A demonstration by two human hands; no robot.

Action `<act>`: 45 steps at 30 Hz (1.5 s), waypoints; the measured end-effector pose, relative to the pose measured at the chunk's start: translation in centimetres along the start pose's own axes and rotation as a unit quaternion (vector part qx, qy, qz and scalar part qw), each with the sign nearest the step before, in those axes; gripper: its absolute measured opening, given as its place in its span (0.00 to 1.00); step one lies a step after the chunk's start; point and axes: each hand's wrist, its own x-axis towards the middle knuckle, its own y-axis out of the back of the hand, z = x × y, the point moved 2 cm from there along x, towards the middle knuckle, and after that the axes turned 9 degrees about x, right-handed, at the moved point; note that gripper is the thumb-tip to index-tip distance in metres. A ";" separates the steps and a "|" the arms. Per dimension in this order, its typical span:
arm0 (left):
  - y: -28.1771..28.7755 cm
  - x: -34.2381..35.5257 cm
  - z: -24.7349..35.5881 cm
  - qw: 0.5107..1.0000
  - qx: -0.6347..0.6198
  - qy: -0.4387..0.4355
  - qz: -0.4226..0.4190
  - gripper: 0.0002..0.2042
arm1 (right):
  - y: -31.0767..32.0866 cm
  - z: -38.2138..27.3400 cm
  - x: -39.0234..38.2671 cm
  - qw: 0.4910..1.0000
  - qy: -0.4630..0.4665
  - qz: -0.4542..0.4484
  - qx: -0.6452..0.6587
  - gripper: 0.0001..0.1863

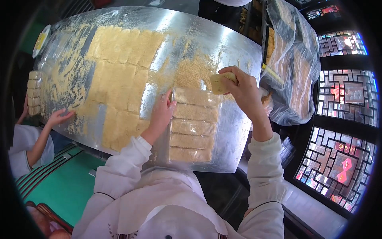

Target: The person is preparing rectangular pastry pieces by dipping them in crumbs and arranging them on a tray.

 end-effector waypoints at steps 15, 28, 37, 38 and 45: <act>-1.2 0.1 0.6 0.998 0.010 -0.030 0.051 0.25 | -7.0 16.5 -4.5 0.902 -0.151 0.075 0.397 0.13; -0.4 -0.9 3.4 0.952 0.232 -0.194 0.040 0.32 | -9.0 15.2 -3.0 0.940 -0.145 0.096 0.293 0.10; -1.8 -1.2 2.9 0.921 0.287 -0.257 -0.054 0.43 | -7.5 16.3 -3.4 0.970 -0.128 0.188 0.091 0.10; -1.9 -1.1 2.8 0.923 0.289 -0.248 -0.058 0.43 | -7.5 16.1 -3.5 0.974 -0.126 0.167 0.091 0.10; -2.5 -0.7 4.0 0.917 0.303 -0.253 -0.059 0.43 | -6.5 14.6 -7.4 0.954 0.008 0.259 -0.149 0.24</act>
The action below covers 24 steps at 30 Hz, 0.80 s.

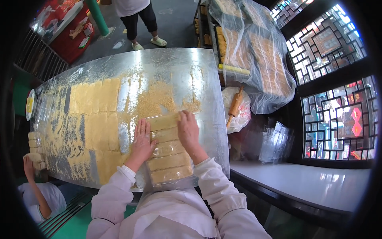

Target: The person is preparing rectangular pastry pieces by dipping them in crumbs and arranging them on a tray.

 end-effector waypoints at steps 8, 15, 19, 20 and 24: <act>0.0 -1.3 -0.6 0.999 0.001 0.032 0.003 0.42 | -4.8 -2.2 -2.9 0.979 0.099 -0.164 -0.063 0.51; -0.4 -0.8 -0.5 0.999 0.025 -0.034 0.024 0.41 | -5.5 -4.2 -4.1 0.962 0.139 -0.234 0.025 0.48; -1.3 -1.9 -2.1 0.998 0.030 -0.031 0.037 0.41 | -6.3 -5.6 -3.9 0.958 0.109 -0.266 0.015 0.48; -1.7 -2.3 -2.6 0.998 0.038 -0.026 0.040 0.40 | -6.5 -6.0 -3.8 0.957 0.083 -0.279 0.017 0.47; -1.0 -1.2 -1.0 0.999 0.018 -0.002 0.035 0.35 | -5.2 -4.5 -3.4 0.956 0.132 -0.259 -0.045 0.44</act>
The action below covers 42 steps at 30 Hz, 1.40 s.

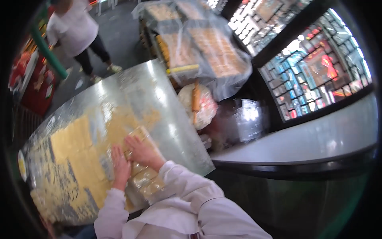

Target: The person is preparing rectangular pastry pieces by dipping them in crumbs and arranging them on a tray.

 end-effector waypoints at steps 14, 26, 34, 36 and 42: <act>1.2 0.3 -0.4 1.000 -0.022 -0.019 0.000 0.40 | 0.8 3.0 -1.2 0.990 -0.108 0.087 -0.039 0.50; 3.9 -2.7 -2.7 0.978 -0.208 -0.004 0.032 0.36 | 0.5 -1.7 21.7 0.991 0.054 0.116 0.049 0.23; 4.1 -8.3 -8.8 0.942 -0.317 0.076 0.075 0.31 | -6.0 -0.1 39.8 0.999 -0.022 -0.042 -0.026 0.20; 3.7 -9.9 -11.1 0.950 -0.288 0.095 0.080 0.29 | -8.4 -1.5 41.4 0.997 -0.062 -0.022 0.029 0.18; 3.4 -9.7 -12.1 0.943 -0.316 0.076 0.071 0.28 | -5.0 1.2 39.9 0.994 -0.064 -0.084 0.009 0.20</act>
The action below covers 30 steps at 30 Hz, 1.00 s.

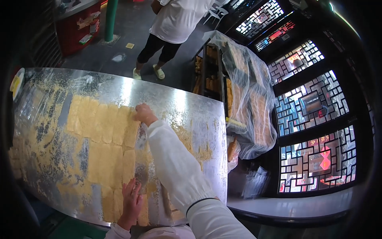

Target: The person is preparing rectangular pastry pieces by dipping them in crumbs and arranging them on a tray.

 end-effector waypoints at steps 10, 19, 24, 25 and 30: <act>1.2 -2.5 -0.1 1.000 -0.031 -0.005 -0.003 0.22 | 5.6 -9.4 -17.0 0.972 0.043 0.019 0.229 0.18; -4.5 -0.1 4.4 0.999 0.001 -0.010 -0.039 0.23 | 14.7 -6.5 -33.8 0.973 -0.022 0.121 0.196 0.14; -7.0 1.2 6.6 0.982 -0.052 0.149 -0.100 0.27 | 11.6 -1.9 -41.1 0.908 -0.048 0.116 0.399 0.14; -7.4 1.5 7.0 0.982 -0.045 0.154 -0.099 0.27 | 10.5 -0.8 -42.1 0.866 -0.062 0.126 0.481 0.14; -9.4 1.7 6.7 0.989 -0.015 0.144 -0.033 0.27 | 2.9 5.4 -44.7 0.751 -0.099 0.162 0.633 0.14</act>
